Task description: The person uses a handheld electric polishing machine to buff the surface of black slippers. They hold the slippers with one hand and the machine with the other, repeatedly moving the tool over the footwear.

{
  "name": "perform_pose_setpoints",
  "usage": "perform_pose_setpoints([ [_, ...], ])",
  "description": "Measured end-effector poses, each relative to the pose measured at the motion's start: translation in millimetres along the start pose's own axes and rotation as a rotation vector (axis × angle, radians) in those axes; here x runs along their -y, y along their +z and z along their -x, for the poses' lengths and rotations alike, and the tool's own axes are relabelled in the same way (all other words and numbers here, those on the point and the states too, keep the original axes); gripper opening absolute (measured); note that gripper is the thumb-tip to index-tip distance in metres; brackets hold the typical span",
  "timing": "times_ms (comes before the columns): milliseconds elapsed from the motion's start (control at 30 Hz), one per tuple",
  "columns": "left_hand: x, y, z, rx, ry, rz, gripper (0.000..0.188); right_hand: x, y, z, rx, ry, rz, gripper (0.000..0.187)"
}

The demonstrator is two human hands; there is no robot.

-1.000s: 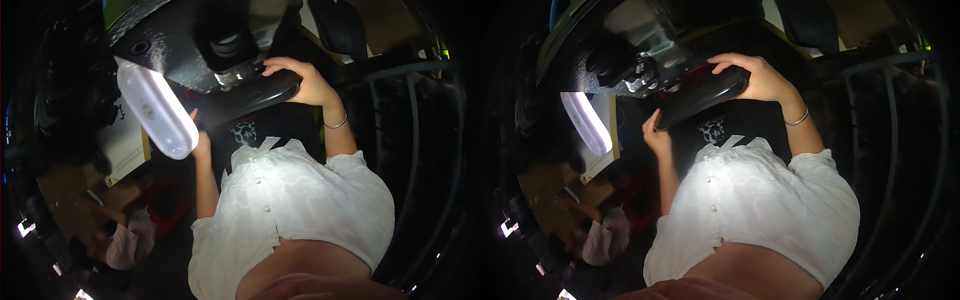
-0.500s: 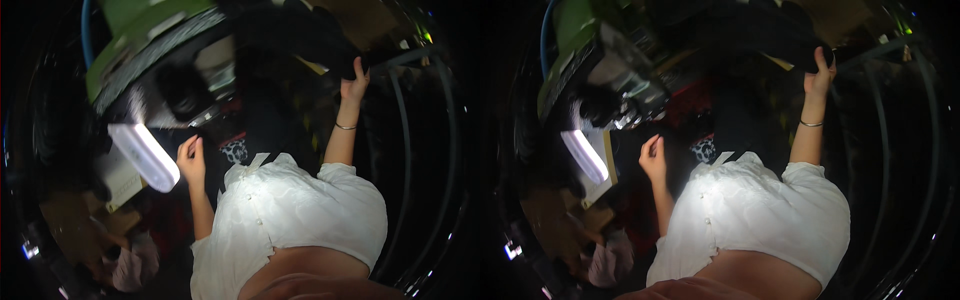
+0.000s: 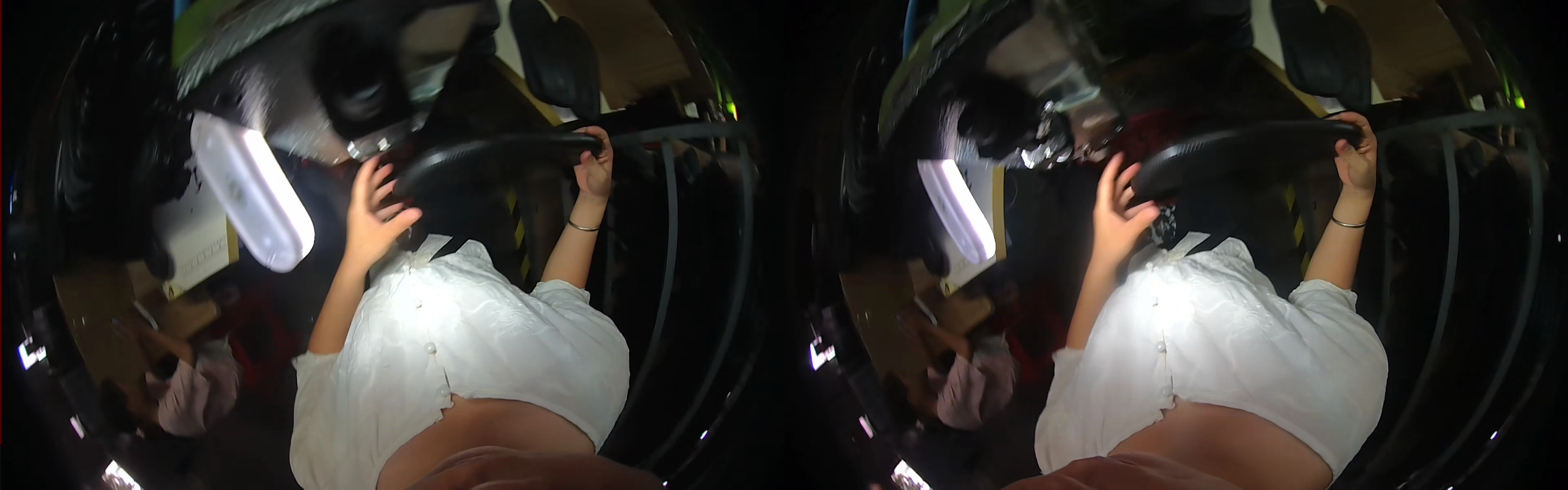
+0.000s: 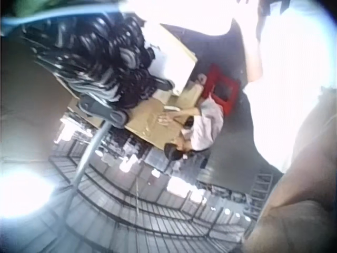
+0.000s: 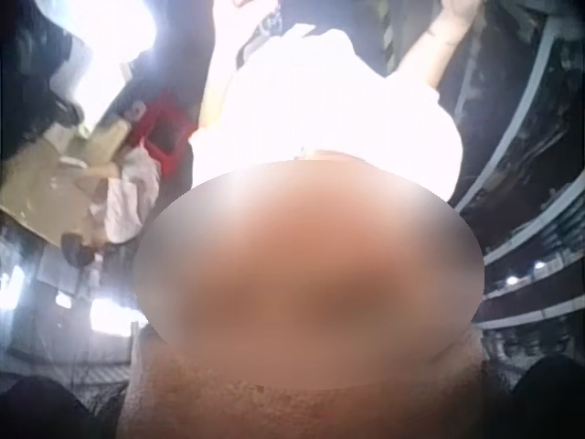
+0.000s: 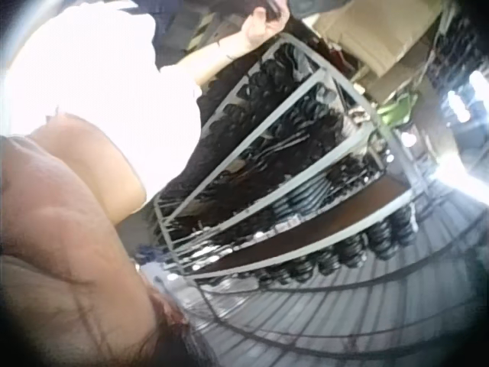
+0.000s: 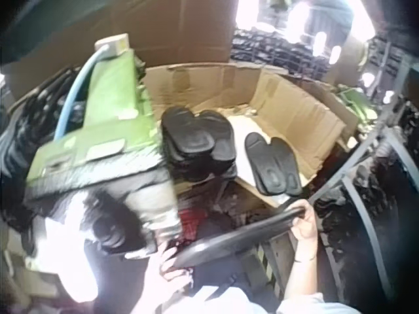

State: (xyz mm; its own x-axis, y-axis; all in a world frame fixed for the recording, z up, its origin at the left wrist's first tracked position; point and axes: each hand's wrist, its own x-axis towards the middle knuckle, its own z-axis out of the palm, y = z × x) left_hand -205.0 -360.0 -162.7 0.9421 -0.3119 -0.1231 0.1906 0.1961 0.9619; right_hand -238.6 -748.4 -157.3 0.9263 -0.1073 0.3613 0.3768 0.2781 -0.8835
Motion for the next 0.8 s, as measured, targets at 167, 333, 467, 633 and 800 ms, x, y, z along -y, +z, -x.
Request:
perform_pose_setpoints([
  [167, -8.8, 9.1, -4.3, -0.064, 0.186, -0.210, 0.023, -21.0, 35.3, -14.5, 0.194, 0.052, 0.030, 0.039],
  [333, -27.7, -1.0, 1.4, -0.113, 0.601, -0.561, 0.034, -24.7, 64.6, -27.8, 0.308, 0.375, 0.515, 0.040],
  [467, -33.0, -3.3, 2.1, -0.141, 0.649, -0.561, 0.035, -46.8, 65.3, -26.6, 0.234, 0.338, 0.440, 0.038],
  [633, -34.5, 0.1, -3.7, -0.188, 0.618, -0.326, 0.029, -73.5, 48.3, -17.0, 0.176, 0.281, 0.167, 0.037],
  [800, -30.6, 9.8, -14.9, -0.110, 0.169, 0.077, 0.026, -111.3, 34.9, 12.7, 0.065, 0.597, -0.261, 0.041],
])
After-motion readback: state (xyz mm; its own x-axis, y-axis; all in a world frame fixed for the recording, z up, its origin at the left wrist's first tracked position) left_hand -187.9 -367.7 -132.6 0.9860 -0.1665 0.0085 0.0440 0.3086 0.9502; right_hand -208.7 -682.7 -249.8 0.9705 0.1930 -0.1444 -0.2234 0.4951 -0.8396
